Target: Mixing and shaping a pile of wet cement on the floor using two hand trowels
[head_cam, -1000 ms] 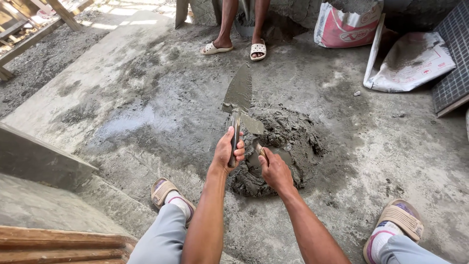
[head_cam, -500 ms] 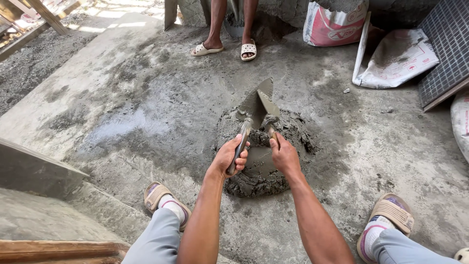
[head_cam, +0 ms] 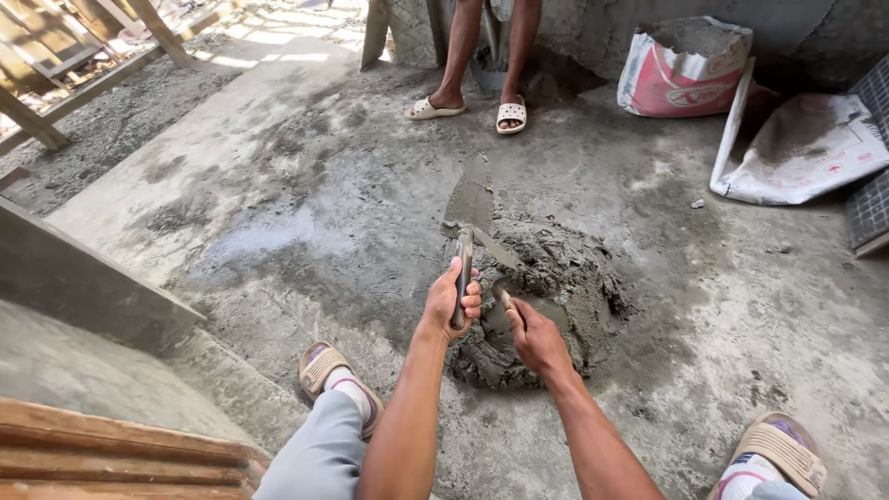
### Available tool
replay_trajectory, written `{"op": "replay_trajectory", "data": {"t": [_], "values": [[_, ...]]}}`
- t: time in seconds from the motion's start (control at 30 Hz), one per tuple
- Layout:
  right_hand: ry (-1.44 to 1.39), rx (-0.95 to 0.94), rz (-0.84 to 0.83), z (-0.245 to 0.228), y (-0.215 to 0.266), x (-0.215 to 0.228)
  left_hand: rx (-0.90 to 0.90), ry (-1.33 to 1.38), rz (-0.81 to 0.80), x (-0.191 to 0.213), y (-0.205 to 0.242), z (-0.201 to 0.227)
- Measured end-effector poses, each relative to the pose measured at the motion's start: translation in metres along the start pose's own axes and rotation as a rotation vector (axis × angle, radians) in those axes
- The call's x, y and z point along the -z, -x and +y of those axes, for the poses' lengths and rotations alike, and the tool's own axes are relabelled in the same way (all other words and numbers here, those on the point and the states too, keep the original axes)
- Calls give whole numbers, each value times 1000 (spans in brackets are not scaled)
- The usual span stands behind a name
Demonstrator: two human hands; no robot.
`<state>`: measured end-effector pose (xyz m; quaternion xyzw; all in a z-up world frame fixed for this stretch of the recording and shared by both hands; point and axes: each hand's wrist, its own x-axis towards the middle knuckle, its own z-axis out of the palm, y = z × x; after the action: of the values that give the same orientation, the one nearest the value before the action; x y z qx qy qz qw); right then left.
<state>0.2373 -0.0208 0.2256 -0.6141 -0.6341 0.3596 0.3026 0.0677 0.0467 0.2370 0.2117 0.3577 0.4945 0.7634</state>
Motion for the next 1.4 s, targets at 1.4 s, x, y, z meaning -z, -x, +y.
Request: {"op": "replay_trajectory", "data": {"t": [1.4], "values": [[-289,57,-63,43,-35,24,35,-422,-78,-9,18,13]]}}
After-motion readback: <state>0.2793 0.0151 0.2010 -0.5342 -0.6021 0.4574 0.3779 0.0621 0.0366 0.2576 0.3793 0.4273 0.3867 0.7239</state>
